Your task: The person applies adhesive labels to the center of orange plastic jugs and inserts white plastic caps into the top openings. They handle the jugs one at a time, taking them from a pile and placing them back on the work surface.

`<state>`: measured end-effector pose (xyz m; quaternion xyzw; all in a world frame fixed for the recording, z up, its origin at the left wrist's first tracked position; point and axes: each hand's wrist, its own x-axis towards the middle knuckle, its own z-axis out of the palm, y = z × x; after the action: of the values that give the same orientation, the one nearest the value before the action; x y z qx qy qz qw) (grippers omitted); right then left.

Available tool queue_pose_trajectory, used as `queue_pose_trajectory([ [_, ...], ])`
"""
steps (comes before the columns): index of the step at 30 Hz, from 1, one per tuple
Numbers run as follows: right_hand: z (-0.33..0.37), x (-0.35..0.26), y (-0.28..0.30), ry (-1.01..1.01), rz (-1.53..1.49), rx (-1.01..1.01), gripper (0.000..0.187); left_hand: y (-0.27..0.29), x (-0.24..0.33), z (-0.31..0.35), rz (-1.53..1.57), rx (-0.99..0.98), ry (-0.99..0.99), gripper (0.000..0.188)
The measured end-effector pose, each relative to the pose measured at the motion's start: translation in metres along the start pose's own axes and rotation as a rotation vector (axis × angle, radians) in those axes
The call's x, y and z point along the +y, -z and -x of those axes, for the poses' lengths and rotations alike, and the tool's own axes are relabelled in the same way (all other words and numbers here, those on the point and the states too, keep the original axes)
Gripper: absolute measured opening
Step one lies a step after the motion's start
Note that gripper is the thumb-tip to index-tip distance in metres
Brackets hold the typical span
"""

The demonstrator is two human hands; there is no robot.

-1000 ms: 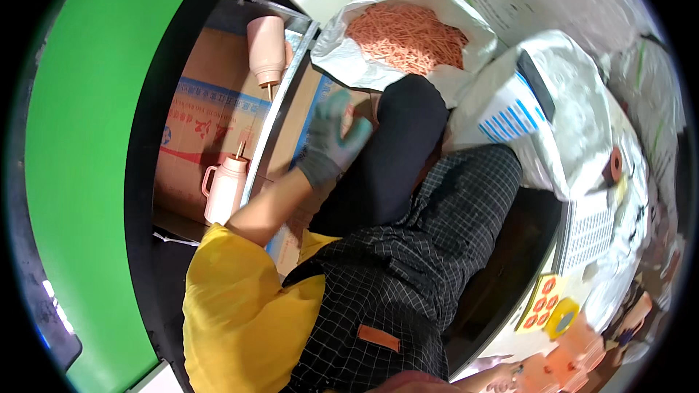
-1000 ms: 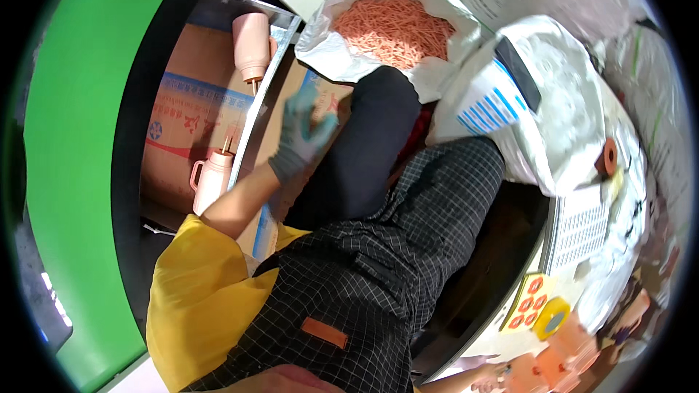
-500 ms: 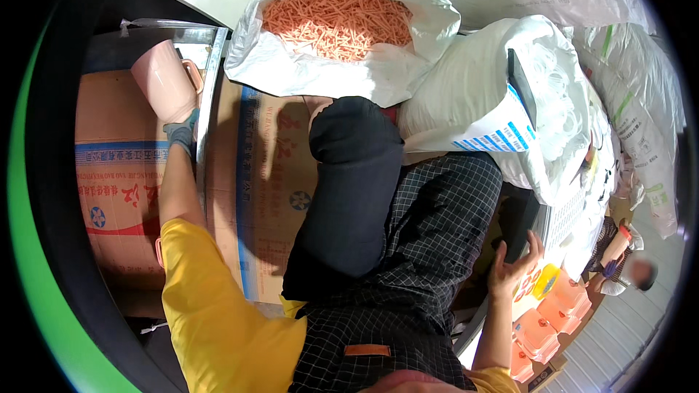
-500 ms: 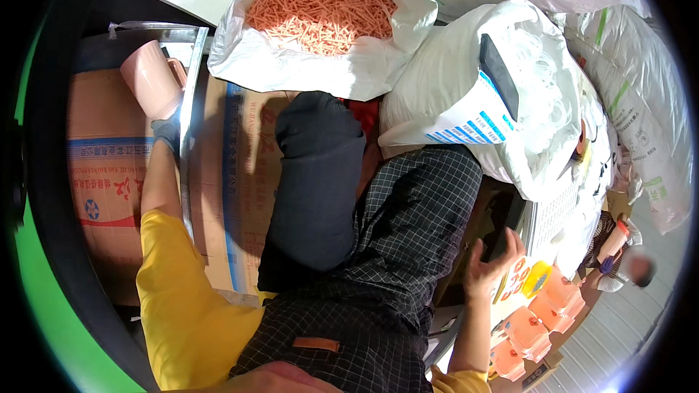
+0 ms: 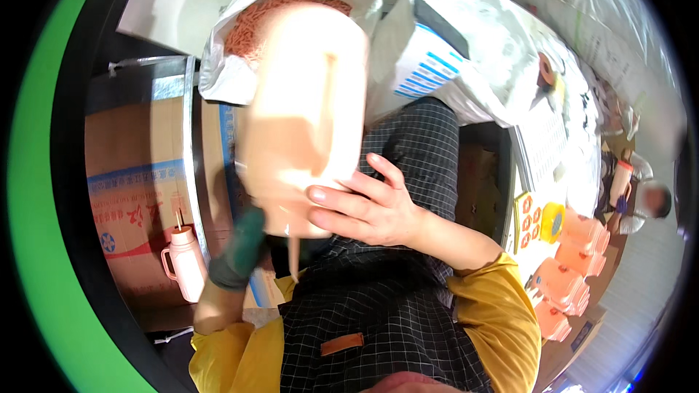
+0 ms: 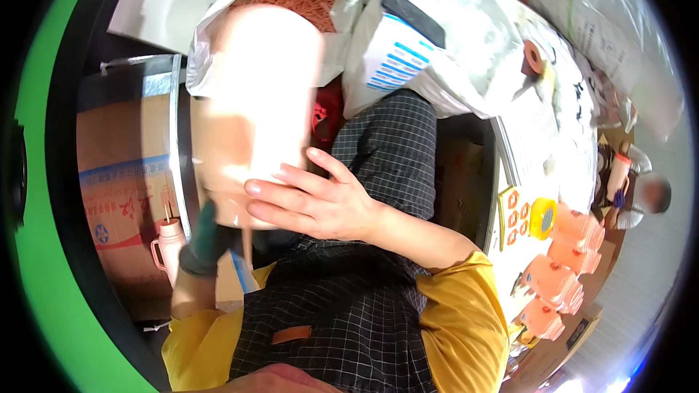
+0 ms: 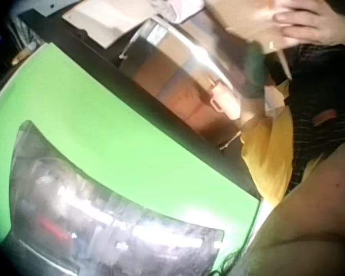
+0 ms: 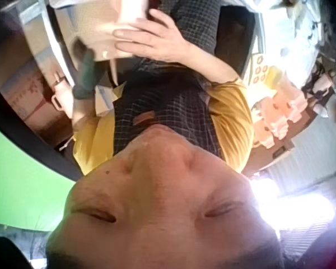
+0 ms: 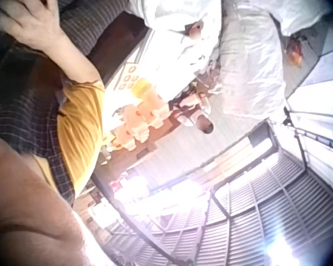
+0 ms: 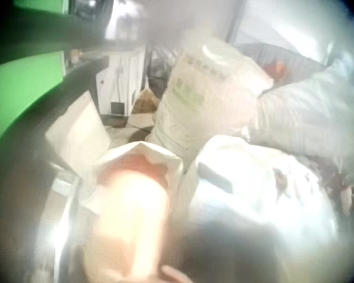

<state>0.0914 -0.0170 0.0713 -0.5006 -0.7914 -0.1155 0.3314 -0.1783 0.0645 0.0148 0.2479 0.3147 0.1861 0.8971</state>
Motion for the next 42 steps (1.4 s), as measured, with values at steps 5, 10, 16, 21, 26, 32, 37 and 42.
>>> queue_pose_trajectory([
  [5, 0.014, -0.01, 0.038, -0.437, -0.292, -0.015, 0.086, -0.051, 0.004, 0.007, -0.596, -0.063, 0.094, 0.054],
  [10, 0.034, -0.022, 0.022, -0.695, -0.185, 0.091, 0.086, -0.129, -0.002, -0.031, -1.377, 0.124, -0.988, 0.051],
  [16, 0.041, -0.03, 0.022, -0.692, -0.155, 0.073, 0.077, -0.12, -0.044, -0.042, -1.674, 0.068, -1.22, 0.028],
  [21, 0.047, -0.025, 0.024, -0.732, -0.237, 0.058, 0.073, -0.122, -0.038, -0.046, -1.781, -0.041, -1.059, 0.026],
  [26, 0.038, -0.004, 0.022, -0.685, -0.307, 0.123, 0.08, -0.12, -0.013, -0.068, -1.532, -0.079, -1.054, 0.06],
  [32, -0.028, 0.083, 0.015, -0.438, -0.213, 0.29, 0.08, -0.142, 0.056, -0.131, -1.534, 0.156, -1.413, 0.115],
  [37, 0.013, 0.14, 0.042, -0.573, 0.12, 0.352, 0.045, -0.143, 0.059, -0.155, -1.373, 0.261, -1.535, 0.117],
  [42, 0.048, 0.267, 0.076, -0.882, 0.693, 0.277, 0.026, -0.151, 0.024, -0.124, -1.43, 0.185, -1.455, 0.102],
])
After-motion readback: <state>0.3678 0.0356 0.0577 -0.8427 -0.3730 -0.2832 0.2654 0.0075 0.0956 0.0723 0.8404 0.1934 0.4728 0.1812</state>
